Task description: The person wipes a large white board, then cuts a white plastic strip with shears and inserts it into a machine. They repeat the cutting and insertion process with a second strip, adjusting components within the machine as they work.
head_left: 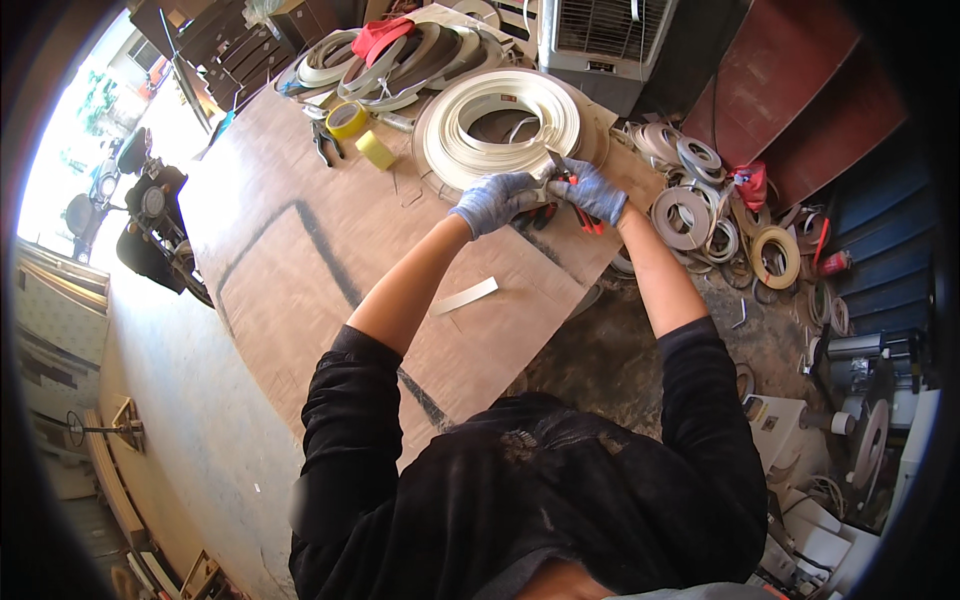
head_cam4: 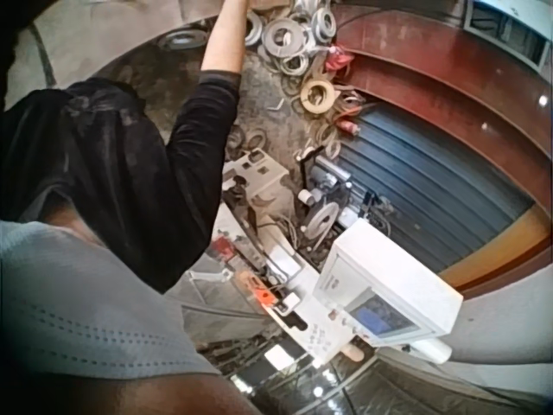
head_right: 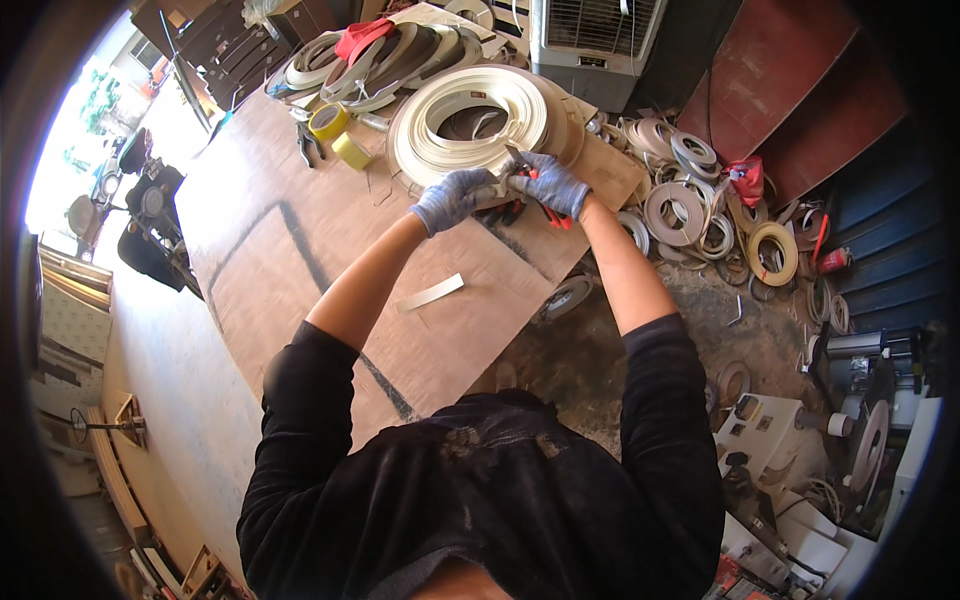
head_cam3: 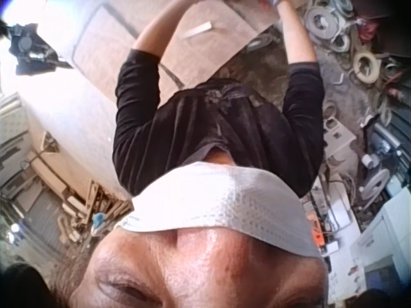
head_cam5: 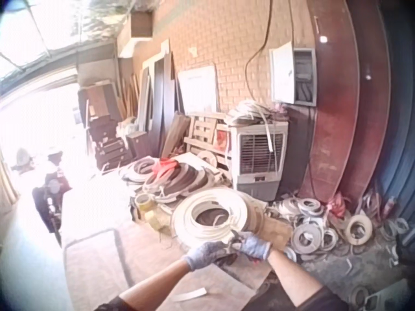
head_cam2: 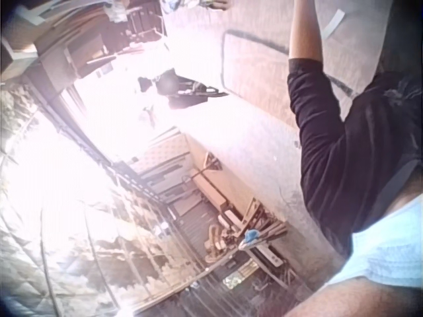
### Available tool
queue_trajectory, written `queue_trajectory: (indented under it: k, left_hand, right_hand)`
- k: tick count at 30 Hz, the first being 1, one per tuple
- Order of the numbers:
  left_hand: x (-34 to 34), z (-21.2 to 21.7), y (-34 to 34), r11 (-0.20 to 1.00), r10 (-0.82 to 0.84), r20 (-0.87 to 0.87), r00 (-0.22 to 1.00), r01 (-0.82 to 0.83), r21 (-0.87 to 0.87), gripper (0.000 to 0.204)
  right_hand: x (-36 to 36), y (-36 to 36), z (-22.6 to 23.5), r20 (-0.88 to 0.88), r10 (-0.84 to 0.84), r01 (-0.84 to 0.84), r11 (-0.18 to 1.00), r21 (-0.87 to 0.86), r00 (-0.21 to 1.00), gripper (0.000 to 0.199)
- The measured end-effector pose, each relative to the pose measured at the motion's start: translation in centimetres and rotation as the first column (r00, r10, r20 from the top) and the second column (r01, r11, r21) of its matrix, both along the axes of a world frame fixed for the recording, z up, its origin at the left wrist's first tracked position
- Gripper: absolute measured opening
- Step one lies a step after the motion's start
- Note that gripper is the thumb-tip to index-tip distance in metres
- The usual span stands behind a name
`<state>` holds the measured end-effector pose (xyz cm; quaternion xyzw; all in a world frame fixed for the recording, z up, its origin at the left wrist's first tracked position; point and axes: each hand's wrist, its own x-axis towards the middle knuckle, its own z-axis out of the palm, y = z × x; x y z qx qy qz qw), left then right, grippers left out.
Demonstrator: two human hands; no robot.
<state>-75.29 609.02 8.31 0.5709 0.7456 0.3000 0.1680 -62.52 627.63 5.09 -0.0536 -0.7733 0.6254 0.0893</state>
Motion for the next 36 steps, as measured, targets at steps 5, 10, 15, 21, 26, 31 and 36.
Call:
queue_trajectory:
  k: [5,10,15,21,26,31,36]
  left_hand:
    - [1.2,1.1,-0.7,0.924,0.358,-0.276,0.892,-0.381,-0.032,0.029]
    - [2.8,-2.5,-0.3,0.765,0.641,0.109,0.760,-0.644,-0.006,0.031]
    - [4.2,-5.2,0.5,0.738,0.288,0.929,0.234,-0.672,-0.060,0.028]
    - [3.0,-5.1,-1.2,0.852,0.497,0.511,0.701,-0.505,-0.135,0.034]
    - [4.3,-4.5,-1.5,0.913,0.376,0.899,0.223,-0.254,-0.318,0.017]
    - [7.6,-3.1,1.7,0.800,0.156,0.937,-0.313,-0.516,-0.306,0.033]
    - [8.7,-3.2,4.4,0.651,0.013,0.845,-0.535,-0.636,-0.414,0.037]
  right_hand:
    - [-1.8,-3.8,-1.7,-0.088,-0.466,0.461,0.798,0.388,0.880,0.032]
    - [-3.1,-7.6,-1.8,-0.208,-0.665,0.673,0.586,0.451,0.718,0.032]
    - [-2.8,-8.5,-2.7,-0.181,-0.648,0.660,0.647,0.382,0.740,0.028]
    - [-0.8,-5.6,-3.3,-0.168,-0.440,0.464,0.871,0.158,0.882,0.031]
    - [0.6,-4.5,-1.1,-0.157,-0.367,0.383,0.698,0.605,0.917,0.035]
    - [-1.3,-5.2,-1.7,-0.148,-0.482,0.483,0.707,0.517,0.864,0.025]
    - [-2.1,-4.6,-3.7,-0.098,-0.492,0.499,0.824,0.269,0.865,0.020]
